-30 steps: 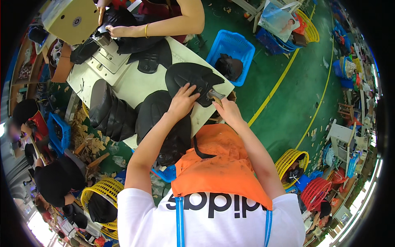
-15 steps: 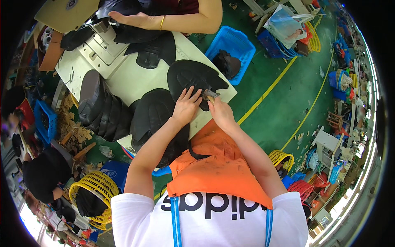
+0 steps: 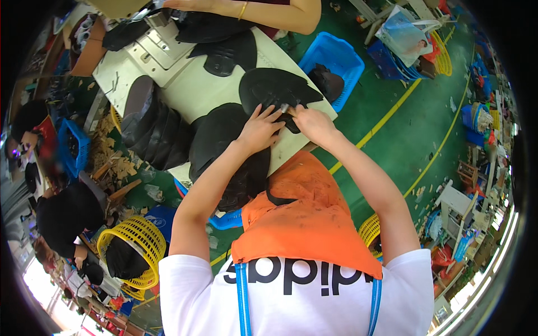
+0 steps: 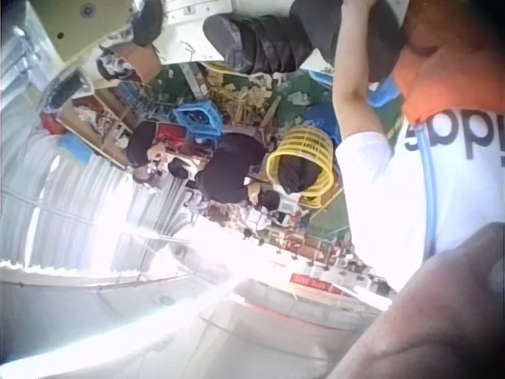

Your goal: The person is preparing shoe components by hammering and aligning pieces on a workbench in a factory.

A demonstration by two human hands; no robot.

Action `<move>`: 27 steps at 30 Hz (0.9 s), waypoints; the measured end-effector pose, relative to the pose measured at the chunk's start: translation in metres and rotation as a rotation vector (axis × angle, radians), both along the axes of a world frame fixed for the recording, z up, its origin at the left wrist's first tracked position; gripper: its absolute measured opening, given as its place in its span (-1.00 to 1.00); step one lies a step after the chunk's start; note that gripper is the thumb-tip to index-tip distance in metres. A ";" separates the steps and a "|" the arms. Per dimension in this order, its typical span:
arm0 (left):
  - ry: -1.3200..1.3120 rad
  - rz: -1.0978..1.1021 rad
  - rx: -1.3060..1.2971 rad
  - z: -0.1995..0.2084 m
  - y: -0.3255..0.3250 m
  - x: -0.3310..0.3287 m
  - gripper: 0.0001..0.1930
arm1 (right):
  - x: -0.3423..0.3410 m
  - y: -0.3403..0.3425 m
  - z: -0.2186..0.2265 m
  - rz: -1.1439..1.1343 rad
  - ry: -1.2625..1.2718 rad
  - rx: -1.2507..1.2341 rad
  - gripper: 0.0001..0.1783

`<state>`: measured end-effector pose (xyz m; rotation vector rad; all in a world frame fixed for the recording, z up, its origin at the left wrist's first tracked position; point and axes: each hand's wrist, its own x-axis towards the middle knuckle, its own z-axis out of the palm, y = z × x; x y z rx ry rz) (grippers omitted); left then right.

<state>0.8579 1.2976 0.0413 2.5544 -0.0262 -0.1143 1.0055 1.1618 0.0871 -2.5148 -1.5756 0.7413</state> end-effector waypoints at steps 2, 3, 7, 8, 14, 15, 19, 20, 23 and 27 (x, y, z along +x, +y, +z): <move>0.039 0.097 0.048 0.037 0.012 -0.025 -0.30 | 0.004 -0.015 -0.006 -0.043 0.014 0.001 -0.77; 0.166 0.099 0.093 0.053 0.019 -0.042 -0.25 | 0.003 -0.022 -0.009 -0.097 0.027 0.022 -0.75; 0.292 0.069 0.047 0.060 0.034 -0.090 -0.15 | -0.010 -0.029 -0.011 -0.219 0.055 0.080 -0.71; 0.291 0.055 0.063 0.063 0.036 -0.093 -0.15 | -0.011 -0.030 -0.013 -0.250 0.054 0.098 -0.71; 0.202 0.144 -0.243 0.075 0.053 -0.113 -0.53 | -0.022 -0.037 -0.017 -0.359 0.079 0.152 -0.71; 0.003 0.258 -0.219 0.076 0.056 -0.114 -0.65 | -0.022 -0.038 -0.017 -0.373 0.090 0.152 -0.71; -0.254 0.729 -0.136 0.118 0.061 -0.079 -0.68 | -0.027 -0.046 -0.018 -0.422 0.101 0.146 -0.71; -0.363 0.763 -0.059 0.129 0.054 -0.067 -0.68 | -0.030 -0.048 -0.018 -0.422 0.100 0.140 -0.71; -0.508 0.665 0.264 0.121 0.024 -0.023 -0.51 | -0.038 -0.056 -0.015 -0.426 0.101 0.141 -0.71; -0.302 0.367 0.090 0.018 -0.028 0.021 -0.56 | -0.036 -0.068 -0.017 -0.413 0.134 0.159 -0.69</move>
